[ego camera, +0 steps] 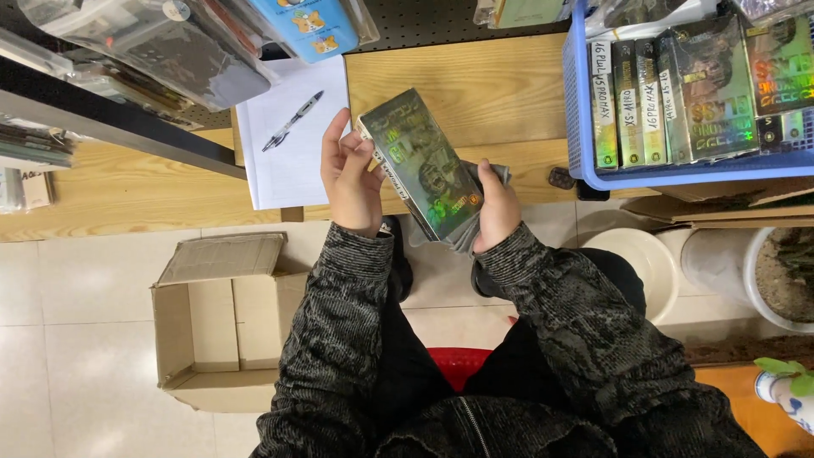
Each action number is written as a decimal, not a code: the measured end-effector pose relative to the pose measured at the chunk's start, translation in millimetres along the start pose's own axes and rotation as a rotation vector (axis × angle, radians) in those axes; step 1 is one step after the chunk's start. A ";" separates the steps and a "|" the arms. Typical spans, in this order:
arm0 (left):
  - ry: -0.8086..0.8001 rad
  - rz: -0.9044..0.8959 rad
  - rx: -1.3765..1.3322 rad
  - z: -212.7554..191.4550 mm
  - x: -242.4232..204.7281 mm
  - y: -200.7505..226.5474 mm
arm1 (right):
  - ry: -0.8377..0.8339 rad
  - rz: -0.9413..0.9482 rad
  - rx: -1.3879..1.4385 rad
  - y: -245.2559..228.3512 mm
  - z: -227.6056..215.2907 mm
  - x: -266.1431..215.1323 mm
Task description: The person wipes a phone accessory box with a cloth and then removes multiple screen protectors from their protective paper sleeves to inspect them.
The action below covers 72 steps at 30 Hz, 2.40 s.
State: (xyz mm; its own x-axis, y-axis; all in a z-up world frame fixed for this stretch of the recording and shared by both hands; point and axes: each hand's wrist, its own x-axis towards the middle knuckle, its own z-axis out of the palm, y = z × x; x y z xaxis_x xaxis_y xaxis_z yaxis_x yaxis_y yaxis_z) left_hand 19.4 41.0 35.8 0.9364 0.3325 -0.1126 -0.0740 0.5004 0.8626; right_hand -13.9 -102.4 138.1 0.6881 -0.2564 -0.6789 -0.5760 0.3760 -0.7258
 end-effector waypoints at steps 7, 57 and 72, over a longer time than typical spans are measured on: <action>-0.242 0.106 -0.202 0.8 6.5 -9.7 | -0.139 -0.197 0.130 59.8 -23.8 61.3; -0.100 -0.316 -0.168 14.7 -22.6 -8.1 | -0.249 0.018 0.630 1.5 -48.0 119.4; -0.184 -0.272 -0.171 12.5 -20.2 -14.8 | -0.083 -0.041 0.716 0.6 -53.2 204.7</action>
State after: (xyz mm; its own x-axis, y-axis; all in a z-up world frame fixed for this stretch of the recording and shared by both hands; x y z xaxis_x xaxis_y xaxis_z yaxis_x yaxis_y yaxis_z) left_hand 5.9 16.9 31.5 0.9746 0.0272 -0.2222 0.1443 0.6825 0.7165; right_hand 103.1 -202.1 -7.2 0.7506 -0.2248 -0.6213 -0.1381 0.8662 -0.4803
